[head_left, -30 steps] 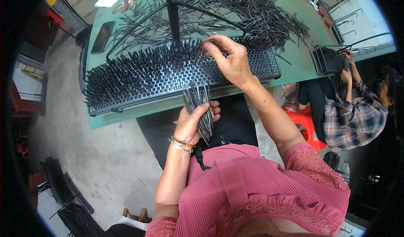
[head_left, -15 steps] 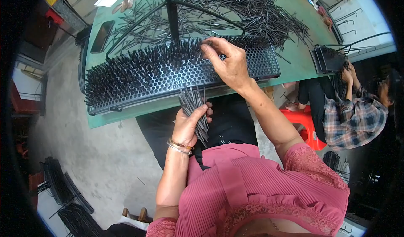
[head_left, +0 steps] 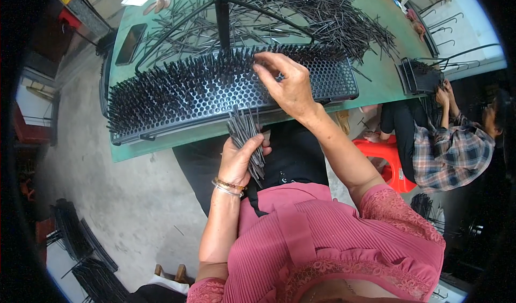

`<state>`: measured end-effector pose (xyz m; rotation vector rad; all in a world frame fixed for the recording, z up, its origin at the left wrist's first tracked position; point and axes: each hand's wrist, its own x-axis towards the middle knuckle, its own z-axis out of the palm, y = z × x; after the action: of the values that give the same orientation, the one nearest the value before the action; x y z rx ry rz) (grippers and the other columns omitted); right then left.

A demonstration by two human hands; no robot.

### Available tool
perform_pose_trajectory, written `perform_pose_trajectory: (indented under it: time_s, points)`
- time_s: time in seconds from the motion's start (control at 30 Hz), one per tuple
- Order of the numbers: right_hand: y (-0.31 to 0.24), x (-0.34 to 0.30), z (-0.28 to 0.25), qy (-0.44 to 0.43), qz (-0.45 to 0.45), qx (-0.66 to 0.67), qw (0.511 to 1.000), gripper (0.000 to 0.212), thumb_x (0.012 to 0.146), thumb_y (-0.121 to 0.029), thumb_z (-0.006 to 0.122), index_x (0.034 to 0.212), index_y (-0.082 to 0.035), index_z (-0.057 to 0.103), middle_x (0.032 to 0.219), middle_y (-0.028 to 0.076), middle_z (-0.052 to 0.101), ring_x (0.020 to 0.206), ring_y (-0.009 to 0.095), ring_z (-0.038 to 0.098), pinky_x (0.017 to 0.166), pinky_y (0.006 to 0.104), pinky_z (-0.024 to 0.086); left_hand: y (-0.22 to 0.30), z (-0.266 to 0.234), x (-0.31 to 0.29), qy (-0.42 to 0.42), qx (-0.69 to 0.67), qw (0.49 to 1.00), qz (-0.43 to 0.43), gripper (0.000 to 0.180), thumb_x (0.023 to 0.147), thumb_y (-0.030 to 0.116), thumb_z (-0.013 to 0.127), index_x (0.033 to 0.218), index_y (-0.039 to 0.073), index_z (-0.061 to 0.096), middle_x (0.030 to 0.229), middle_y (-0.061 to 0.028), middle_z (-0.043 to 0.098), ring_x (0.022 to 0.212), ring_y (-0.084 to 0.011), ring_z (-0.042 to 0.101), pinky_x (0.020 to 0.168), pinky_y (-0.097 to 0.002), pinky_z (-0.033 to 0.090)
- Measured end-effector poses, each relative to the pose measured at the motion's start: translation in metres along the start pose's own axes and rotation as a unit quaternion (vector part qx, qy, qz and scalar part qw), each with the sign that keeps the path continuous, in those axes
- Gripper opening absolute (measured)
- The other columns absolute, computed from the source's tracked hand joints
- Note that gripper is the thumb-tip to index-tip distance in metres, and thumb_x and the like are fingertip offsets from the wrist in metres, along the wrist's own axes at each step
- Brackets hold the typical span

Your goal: Manually inserting long metal pins or spikes into a perforated template jig at a workbench.

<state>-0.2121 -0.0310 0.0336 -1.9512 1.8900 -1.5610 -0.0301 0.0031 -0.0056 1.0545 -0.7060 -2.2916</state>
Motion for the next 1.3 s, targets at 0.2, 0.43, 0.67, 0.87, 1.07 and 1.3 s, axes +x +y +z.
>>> perform_pose_trajectory:
  time_s: [0.2, 0.43, 0.67, 0.87, 1.07, 1.3]
  points:
    - [0.002, 0.001, 0.0, -0.05, -0.067, -0.001, 0.996, 0.023, 0.082, -0.003, 0.063, 0.105, 0.0, 0.063, 0.096, 0.014, 0.065, 0.083, 0.026, 0.065, 0.071, 0.0319, 0.052, 0.001, 0.002, -0.001, -0.01, -0.005, 1.0, -0.004, 0.026, 0.084, 0.009, 0.066, 0.105, -0.003, 0.057, 0.093, -0.0108, 0.063, 0.08, -0.0189, 0.063, 0.071, -0.0318, 0.057]
    - [0.007, 0.004, -0.001, -0.057, -0.132, -0.034, 0.989, 0.024, 0.082, -0.001, 0.062, 0.106, 0.0, 0.063, 0.097, 0.014, 0.063, 0.08, 0.026, 0.064, 0.068, 0.032, 0.052, 0.0, 0.001, 0.0, -0.014, -0.032, 0.999, -0.016, 0.02, 0.085, 0.008, 0.064, 0.101, -0.003, 0.058, 0.091, -0.0108, 0.063, 0.078, -0.0187, 0.064, 0.07, -0.0319, 0.057]
    - [-0.022, -0.006, -0.021, -0.236, 0.136, 0.109, 0.956, 0.016, 0.083, -0.011, 0.066, 0.093, 0.001, 0.069, 0.082, 0.008, 0.064, 0.069, 0.012, 0.057, 0.058, 0.0235, 0.044, 0.007, 0.003, -0.005, -0.001, -0.045, 0.998, 0.041, 0.015, 0.086, 0.006, 0.062, 0.099, -0.002, 0.06, 0.088, -0.0107, 0.065, 0.076, -0.018, 0.065, 0.068, -0.0301, 0.057]
    - [-0.023, -0.012, -0.016, -0.338, 0.306, 0.232, 0.859, 0.021, 0.084, -0.016, 0.068, 0.089, 0.005, 0.069, 0.074, 0.001, 0.062, 0.07, 0.005, 0.052, 0.059, 0.0221, 0.042, 0.02, 0.004, -0.016, -0.057, -0.009, 0.998, 0.023, 0.025, 0.087, 0.005, 0.061, 0.109, -0.005, 0.056, 0.099, -0.0137, 0.063, 0.087, -0.0224, 0.065, 0.076, -0.0344, 0.057]
    - [-0.029, 0.0, -0.013, -0.274, 0.312, 0.266, 0.87, 0.02, 0.084, -0.014, 0.068, 0.093, 0.004, 0.068, 0.081, 0.005, 0.067, 0.07, 0.007, 0.059, 0.062, 0.0215, 0.048, 0.012, -0.008, -0.016, -0.059, -0.061, 0.996, 0.023, 0.024, 0.087, 0.006, 0.06, 0.109, -0.004, 0.056, 0.1, -0.0154, 0.064, 0.097, -0.0269, 0.064, 0.078, -0.0365, 0.057]
    - [-0.041, 0.024, 0.02, -0.083, 0.124, 0.261, 0.954, 0.019, 0.084, -0.005, 0.065, 0.101, 0.002, 0.066, 0.085, 0.005, 0.068, 0.075, 0.008, 0.063, 0.067, 0.0197, 0.05, 0.01, -0.017, -0.012, -0.026, -0.054, 0.998, 0.027, 0.03, 0.085, 0.009, 0.061, 0.111, -0.005, 0.055, 0.09, -0.0134, 0.065, 0.084, -0.0209, 0.065, 0.07, -0.0335, 0.057]
